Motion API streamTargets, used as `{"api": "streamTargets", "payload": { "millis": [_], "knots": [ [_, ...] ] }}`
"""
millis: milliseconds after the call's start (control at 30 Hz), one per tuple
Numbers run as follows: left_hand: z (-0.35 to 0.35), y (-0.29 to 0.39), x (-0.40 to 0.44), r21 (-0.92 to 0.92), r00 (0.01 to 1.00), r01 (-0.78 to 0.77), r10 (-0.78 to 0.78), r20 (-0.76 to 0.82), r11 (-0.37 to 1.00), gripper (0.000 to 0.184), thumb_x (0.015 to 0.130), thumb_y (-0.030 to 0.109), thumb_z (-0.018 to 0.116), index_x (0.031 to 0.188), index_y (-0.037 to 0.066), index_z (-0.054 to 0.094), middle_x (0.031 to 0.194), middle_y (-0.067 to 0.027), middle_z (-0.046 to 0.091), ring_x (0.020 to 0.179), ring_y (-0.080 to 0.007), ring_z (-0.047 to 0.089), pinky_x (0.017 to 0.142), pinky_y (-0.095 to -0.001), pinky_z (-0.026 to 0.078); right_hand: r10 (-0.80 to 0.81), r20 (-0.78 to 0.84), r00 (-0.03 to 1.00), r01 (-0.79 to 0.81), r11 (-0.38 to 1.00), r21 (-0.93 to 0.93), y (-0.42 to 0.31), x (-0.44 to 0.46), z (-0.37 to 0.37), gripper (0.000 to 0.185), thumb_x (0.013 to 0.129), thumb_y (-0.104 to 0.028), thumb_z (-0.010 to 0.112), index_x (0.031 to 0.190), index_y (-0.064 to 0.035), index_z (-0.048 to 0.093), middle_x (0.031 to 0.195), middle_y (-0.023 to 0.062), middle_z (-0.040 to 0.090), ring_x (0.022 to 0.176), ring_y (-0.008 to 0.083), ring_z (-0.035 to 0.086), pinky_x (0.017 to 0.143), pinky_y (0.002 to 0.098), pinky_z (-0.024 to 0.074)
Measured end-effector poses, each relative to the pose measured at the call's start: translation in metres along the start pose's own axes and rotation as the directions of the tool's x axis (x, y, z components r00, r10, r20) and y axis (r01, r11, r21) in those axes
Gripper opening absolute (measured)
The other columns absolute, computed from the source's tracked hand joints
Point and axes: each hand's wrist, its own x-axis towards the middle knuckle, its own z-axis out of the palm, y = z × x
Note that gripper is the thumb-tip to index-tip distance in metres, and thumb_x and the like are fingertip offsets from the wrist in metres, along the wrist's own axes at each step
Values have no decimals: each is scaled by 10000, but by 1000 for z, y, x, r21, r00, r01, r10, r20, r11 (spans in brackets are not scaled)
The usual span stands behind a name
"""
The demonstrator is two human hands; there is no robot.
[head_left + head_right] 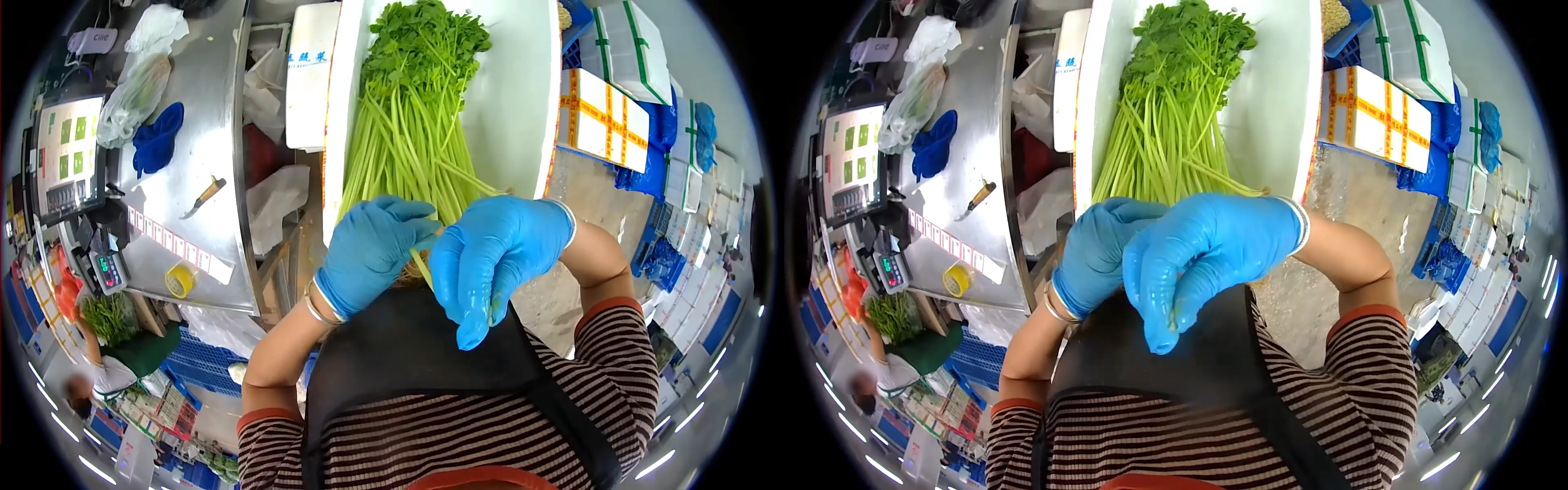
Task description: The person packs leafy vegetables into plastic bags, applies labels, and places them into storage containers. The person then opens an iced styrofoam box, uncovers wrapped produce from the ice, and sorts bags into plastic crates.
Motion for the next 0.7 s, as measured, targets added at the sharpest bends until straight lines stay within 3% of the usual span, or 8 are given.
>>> {"api": "streamTargets", "payload": {
  "millis": [100,200,333,367,500,567,633,700],
  "knots": [
    [2,-3,7,-9,993,-43,42,-108,999,516,744,309,728,1225,164,612,1309,-140,539,1140,-332,536,955,-395,446,-92,-231,969,123,985,122,-5,-29,-4,174,877,-166,663,887,3,701,881,106,669,887,229,608,774,352,484],
    [-15,-11,9,-85,943,19,-46,-328,996,946,626,366,823,1429,116,389,1408,-179,437,1298,-355,407,1072,-411,345,-449,-606,657,370,892,-261,-49,-105,-25,395,945,-246,533,1272,-38,460,1244,133,518,1102,310,547,941,408,459],
    [-11,-46,-12,-412,789,224,-412,-456,883,634,826,179,717,1365,4,433,1358,-163,481,1255,-287,454,1064,-363,344,-619,-406,672,617,772,-155,-213,-99,-68,380,953,-300,521,1236,-47,529,1129,125,510,1068,261,489,1007,389,384],
    [-6,-59,-21,-372,776,271,-430,-462,888,597,846,165,694,1356,-8,437,1350,-168,484,1250,-283,456,1061,-362,346,-598,-336,728,614,786,-71,-244,-63,-65,224,939,-196,558,1095,-58,639,836,33,610,824,159,569,943,326,396],
    [20,-84,-48,-342,740,372,-498,-452,863,642,894,215,654,1390,-57,351,1389,-206,434,1258,-288,445,1047,-369,357,-809,-240,537,507,537,-674,-333,-37,-90,314,984,-62,457,1282,8,525,890,57,610,776,131,549,776,274,500],
    [22,-72,-53,-505,698,450,-643,-316,737,680,918,254,626,1426,-50,292,1421,-201,403,1285,-277,418,1056,-361,346,-762,-95,641,-16,110,-994,-363,-25,-118,264,938,-225,565,1140,-61,611,1017,30,623,956,170,555,974,345,387],
    [31,-68,-58,-629,679,377,-665,-311,680,684,935,279,602,1438,-46,272,1432,-195,393,1300,-264,404,1068,-352,329,-719,-110,686,44,191,-981,-388,-17,-174,346,968,-291,523,1245,-86,549,1063,47,593,980,166,525,1048,395,354],
    [41,-75,-66,-635,649,400,-694,-313,660,677,936,281,600,1436,-44,280,1433,-196,393,1297,-264,411,1070,-345,326,-741,-217,635,47,318,-947,-399,-8,-249,361,961,-198,520,1288,-45,510,972,54,603,894,148,552,912,332,433]
  ]
}}
